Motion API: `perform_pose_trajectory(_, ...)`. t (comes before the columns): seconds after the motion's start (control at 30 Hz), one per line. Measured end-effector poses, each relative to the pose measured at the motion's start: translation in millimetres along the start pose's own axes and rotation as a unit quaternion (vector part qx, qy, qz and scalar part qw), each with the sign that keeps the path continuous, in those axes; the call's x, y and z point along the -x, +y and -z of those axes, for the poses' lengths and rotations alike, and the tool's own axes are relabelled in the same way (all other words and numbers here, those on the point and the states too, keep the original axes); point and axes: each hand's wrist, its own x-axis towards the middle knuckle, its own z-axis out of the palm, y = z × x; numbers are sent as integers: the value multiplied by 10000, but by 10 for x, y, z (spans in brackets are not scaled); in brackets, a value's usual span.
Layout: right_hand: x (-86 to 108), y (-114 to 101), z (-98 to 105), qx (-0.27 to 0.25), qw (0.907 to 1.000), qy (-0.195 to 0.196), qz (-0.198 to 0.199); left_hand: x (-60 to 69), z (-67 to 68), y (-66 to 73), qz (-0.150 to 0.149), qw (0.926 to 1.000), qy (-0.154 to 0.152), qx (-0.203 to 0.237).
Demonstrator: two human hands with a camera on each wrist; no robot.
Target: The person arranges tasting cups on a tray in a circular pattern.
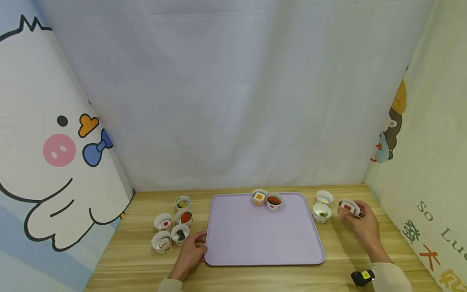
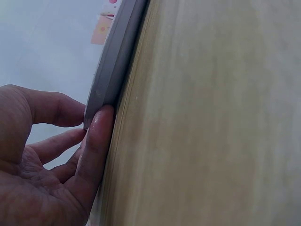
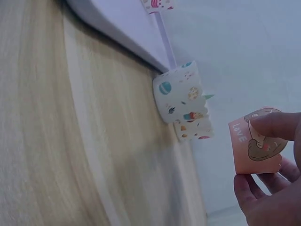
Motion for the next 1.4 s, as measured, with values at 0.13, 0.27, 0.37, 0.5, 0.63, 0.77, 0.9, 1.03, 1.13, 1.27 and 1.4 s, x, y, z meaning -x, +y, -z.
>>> perform_pose_trajectory(0.13,41,-75,4,-22,9998,-37,184,2,6,8,20,10000,12,-31)
perform_pose_trajectory(0.27,86,-165,-8,-33,9995,-67,310,8,9,13,24,10000,2,-37)
perform_pose_trajectory(0.37,120,-235,-23,-62,9993,-98,364,8,7,7,13,10000,-11,-31)
perform_pose_trajectory(0.5,176,-321,-55,-199,9983,-205,507,3,5,-5,-11,10000,-27,-13)
perform_pose_trajectory(0.63,234,-380,-106,-296,9966,-332,690,0,5,-15,-13,10000,-25,-19)
perform_pose_trajectory(0.77,273,-402,-175,-294,9953,-349,859,0,4,-17,0,10000,-11,-47)
perform_pose_trajectory(0.9,312,-423,-232,-329,9941,-358,970,2,2,-12,6,10000,-19,-46)
perform_pose_trajectory(1.03,351,-466,-276,-444,9932,-436,982,3,1,-6,7,10000,-30,-35)
perform_pose_trajectory(1.13,369,-502,-326,-564,9927,-470,960,0,2,-8,24,10000,-27,-30)
perform_pose_trajectory(1.27,383,-546,-414,-684,9917,-577,919,-3,1,-13,43,10000,-20,-30)
perform_pose_trajectory(1.4,395,-573,-509,-788,9897,-753,931,0,-3,-11,42,10000,-29,-5)
